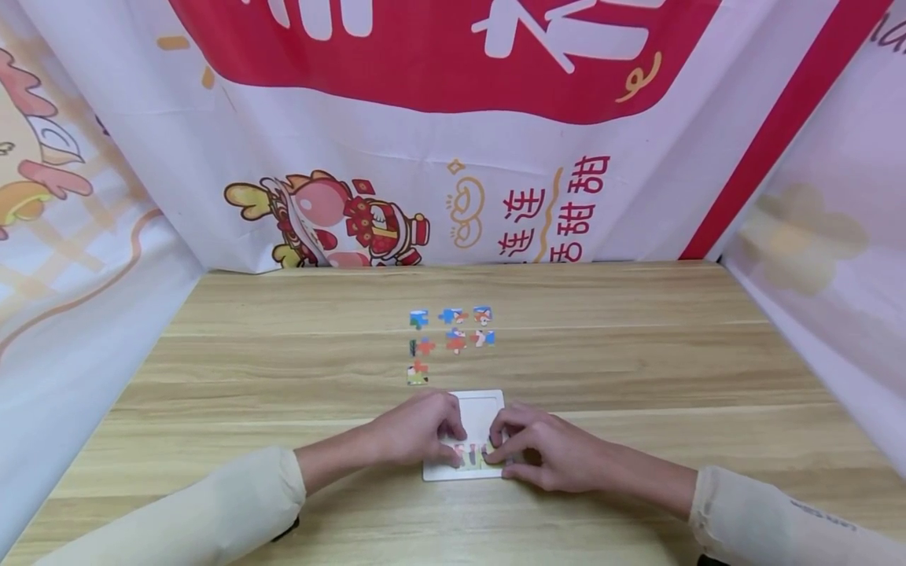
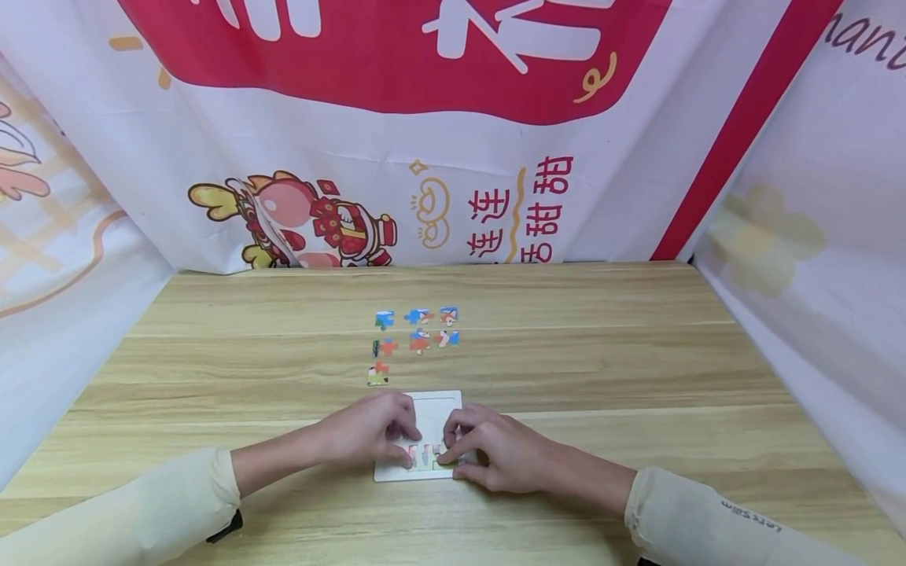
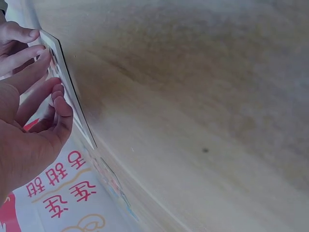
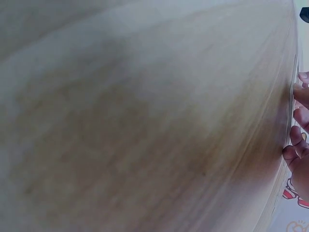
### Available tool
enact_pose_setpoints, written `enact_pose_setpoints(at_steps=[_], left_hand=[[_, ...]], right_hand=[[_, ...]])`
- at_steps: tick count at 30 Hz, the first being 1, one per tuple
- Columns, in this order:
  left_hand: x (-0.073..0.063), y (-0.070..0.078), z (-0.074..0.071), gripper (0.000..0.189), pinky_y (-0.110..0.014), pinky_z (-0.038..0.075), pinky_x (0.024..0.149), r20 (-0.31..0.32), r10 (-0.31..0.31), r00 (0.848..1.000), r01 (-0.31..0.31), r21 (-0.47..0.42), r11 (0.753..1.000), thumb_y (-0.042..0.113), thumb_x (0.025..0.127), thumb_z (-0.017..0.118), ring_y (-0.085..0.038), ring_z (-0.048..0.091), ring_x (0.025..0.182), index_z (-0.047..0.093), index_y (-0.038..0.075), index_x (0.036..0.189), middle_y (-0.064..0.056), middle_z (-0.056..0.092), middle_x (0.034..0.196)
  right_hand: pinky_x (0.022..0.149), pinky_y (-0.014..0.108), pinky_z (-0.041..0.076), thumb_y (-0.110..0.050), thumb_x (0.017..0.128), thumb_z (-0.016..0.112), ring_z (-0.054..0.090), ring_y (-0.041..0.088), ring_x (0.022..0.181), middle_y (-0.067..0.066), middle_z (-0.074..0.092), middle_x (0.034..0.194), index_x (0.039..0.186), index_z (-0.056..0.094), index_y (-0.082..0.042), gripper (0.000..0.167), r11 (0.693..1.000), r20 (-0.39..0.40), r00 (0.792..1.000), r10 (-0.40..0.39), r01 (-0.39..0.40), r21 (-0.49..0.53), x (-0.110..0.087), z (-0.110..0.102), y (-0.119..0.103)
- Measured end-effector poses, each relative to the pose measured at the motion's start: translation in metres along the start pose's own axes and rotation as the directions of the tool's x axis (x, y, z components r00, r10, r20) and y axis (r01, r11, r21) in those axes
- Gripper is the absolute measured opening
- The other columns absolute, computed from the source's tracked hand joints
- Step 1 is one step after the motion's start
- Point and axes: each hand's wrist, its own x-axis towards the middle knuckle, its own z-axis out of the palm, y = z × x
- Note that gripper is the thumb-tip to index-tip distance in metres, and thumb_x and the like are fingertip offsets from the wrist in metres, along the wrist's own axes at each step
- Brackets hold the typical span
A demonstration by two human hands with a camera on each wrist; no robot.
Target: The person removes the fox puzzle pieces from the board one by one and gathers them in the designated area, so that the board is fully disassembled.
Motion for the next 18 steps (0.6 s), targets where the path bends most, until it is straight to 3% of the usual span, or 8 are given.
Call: enact_pose_setpoints(at_steps=[10,18], left_hand=[[-0.0014,0.0002,0.0018,0.015,-0.019,0.048,0.068,-0.005,0.046,0.999,-0.046,0.018,0.999,0.01,0.078,0.091,-0.001,0.052,0.072,0.079,0.004,0.084,0.006,0.063,0.077],[0.0011,-0.0011,0.0053,0.02,-0.02,0.047,0.066,-0.024,0.005,1.0,-0.005,-0.025,1.0,0.008,0.076,0.092,-0.006,0.053,0.071,0.073,0.007,0.078,0.005,0.059,0.074]], right_hand=[[0.078,0.018,0.047,-0.011,0.09,0.082,0.05,0.005,0.093,-0.007,0.06,0.109,0.111,0.082,-0.013,0.022,0.999,-0.014,0.999,-0.033,0.033,-0.011,-0.0003,0.0001,0.0005],[0.077,0.017,0.046,-0.01,0.089,0.082,0.049,0.004,0.092,-0.006,0.061,0.109,0.111,0.082,-0.013,0.022,0.998,-0.027,0.998,-0.058,0.057,-0.018,-0.0007,0.0004,0.0011]])
